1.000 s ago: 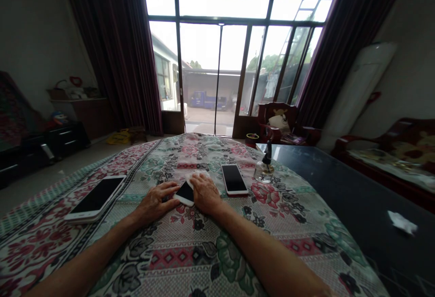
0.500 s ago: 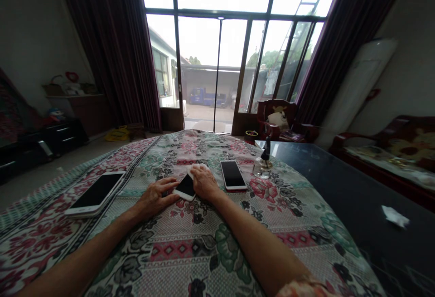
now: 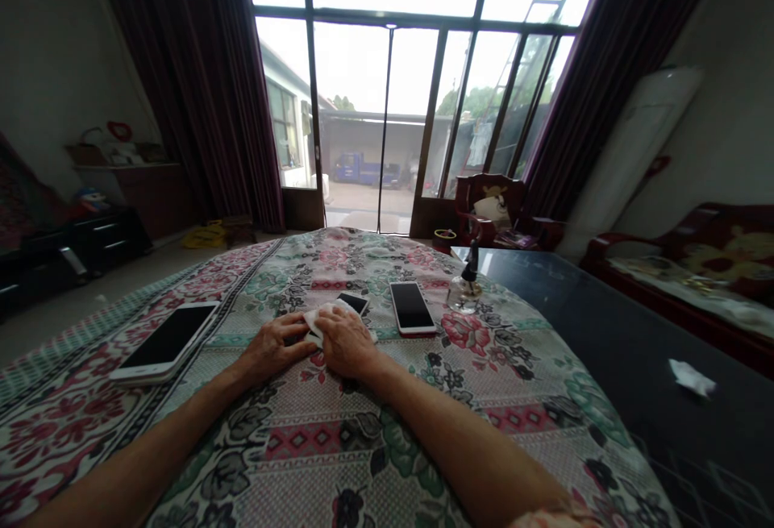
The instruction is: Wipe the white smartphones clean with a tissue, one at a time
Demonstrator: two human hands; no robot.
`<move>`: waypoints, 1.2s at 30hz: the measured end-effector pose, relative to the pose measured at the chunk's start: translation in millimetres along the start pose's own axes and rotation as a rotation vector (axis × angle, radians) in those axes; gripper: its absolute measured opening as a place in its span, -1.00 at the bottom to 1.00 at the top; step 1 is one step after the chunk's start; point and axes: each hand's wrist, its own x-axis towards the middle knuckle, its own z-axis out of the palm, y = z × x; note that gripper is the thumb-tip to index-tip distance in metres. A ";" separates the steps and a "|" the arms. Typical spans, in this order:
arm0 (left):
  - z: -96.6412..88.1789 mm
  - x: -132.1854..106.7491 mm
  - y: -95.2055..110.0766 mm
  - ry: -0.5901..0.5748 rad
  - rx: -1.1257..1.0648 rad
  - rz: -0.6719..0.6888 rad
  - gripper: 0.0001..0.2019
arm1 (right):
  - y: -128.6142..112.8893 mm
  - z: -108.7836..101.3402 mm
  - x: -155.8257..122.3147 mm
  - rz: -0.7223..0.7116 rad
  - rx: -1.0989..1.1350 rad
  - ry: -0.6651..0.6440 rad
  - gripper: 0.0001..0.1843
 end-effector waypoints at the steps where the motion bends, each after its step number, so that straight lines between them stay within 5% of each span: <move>1: 0.2 0.0 -0.3 -0.001 0.000 0.004 -0.78 | -0.6 0.9 0.2 -0.029 0.018 0.005 -0.68; 6: -0.7 -0.7 1.2 -0.015 0.016 -0.025 -0.73 | 18.7 3.3 11.6 -0.018 0.019 0.018 -0.67; 14: -3.6 -0.6 5.4 -0.028 0.030 -0.057 -0.73 | 47.2 0.0 20.1 0.273 -0.085 0.088 -0.66; 27: 0.2 -0.8 0.3 0.000 0.007 -0.012 -0.79 | -10.8 9.0 3.0 -0.027 0.041 0.039 -0.74; 36: 2.3 -0.8 -4.0 0.004 0.053 -0.037 -0.70 | 26.7 3.5 21.2 0.119 -0.010 0.033 -0.69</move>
